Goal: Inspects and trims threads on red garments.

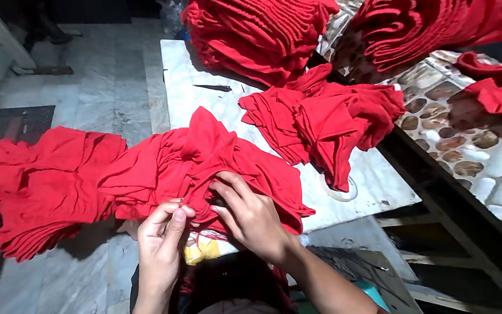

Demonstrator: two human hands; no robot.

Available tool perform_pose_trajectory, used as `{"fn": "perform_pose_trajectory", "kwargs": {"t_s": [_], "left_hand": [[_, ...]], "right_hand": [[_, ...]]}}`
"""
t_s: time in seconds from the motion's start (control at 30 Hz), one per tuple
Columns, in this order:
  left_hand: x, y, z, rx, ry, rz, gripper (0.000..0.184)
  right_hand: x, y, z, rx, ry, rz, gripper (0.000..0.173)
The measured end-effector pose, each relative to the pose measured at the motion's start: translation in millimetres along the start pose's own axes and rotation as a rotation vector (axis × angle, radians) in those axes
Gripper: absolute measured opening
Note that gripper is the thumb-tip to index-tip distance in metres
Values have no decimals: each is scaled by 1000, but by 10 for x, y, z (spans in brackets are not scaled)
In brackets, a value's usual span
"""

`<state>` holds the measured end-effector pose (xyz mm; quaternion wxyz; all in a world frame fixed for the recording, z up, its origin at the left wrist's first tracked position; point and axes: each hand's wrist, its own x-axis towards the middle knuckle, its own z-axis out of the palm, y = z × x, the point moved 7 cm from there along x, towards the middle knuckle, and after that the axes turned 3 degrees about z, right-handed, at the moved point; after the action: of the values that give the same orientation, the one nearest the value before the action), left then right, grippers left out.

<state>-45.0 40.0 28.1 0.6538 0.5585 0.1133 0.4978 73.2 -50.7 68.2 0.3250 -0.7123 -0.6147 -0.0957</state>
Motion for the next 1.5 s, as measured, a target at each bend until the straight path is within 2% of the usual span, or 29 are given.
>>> {"fn": "perform_pose_trajectory", "kwargs": {"t_s": [0.1, 0.17, 0.2, 0.27, 0.33, 0.4, 0.43, 0.6, 0.7, 0.87, 0.97, 1.1, 1.2, 1.3, 1.5], "left_hand": [[-5, -135, 15, -338, 101, -121, 15], [-15, -169, 42, -487, 133, -141, 12], [-20, -155, 68, -509, 117, -123, 22], [-30, -102, 106, -450, 78, -62, 39], [-50, -73, 70, -292, 143, -1, 30], [-60, -49, 19, -125, 206, 54, 11], [-69, -27, 12, -73, 211, 70, 7], [-177, 153, 72, -52, 73, 81, 15], [-256, 172, 136, -30, 31, 84, 13], [-309, 175, 238, 154, -9, 174, 9], [-314, 166, 204, 133, 33, 193, 14], [-319, 129, 135, 71, 22, 181, 33], [-301, 117, 149, 9, 17, 129, 24], [-284, 98, 168, -75, 44, 76, 13], [-278, 110, 168, -72, 66, 67, 11]], "right_hand": [[-30, 1, 29, 5, -4, 35, 28], [-63, 29, -6, 50, 32, 48, 27], [-91, 44, -25, 76, 56, 54, 28], [-164, 42, -62, 140, 72, 85, 35], [-242, -28, -99, 215, 71, 115, 41], [-325, -126, -108, 264, 33, 99, 32], [-361, -168, -98, 276, 14, 89, 26], [-485, -254, -58, 322, -22, 130, 18], [-447, -287, -68, 329, -50, 148, 20], [-314, -327, -124, 347, -45, 170, 25], [-334, -282, -72, 380, -43, 199, 20], [-362, -157, -59, 514, -28, 218, 19], [-389, -174, -42, 626, -76, 212, 20], [-383, -202, -4, 604, -98, 184, 18], [-333, -204, 23, 570, -78, 142, 20]]}}
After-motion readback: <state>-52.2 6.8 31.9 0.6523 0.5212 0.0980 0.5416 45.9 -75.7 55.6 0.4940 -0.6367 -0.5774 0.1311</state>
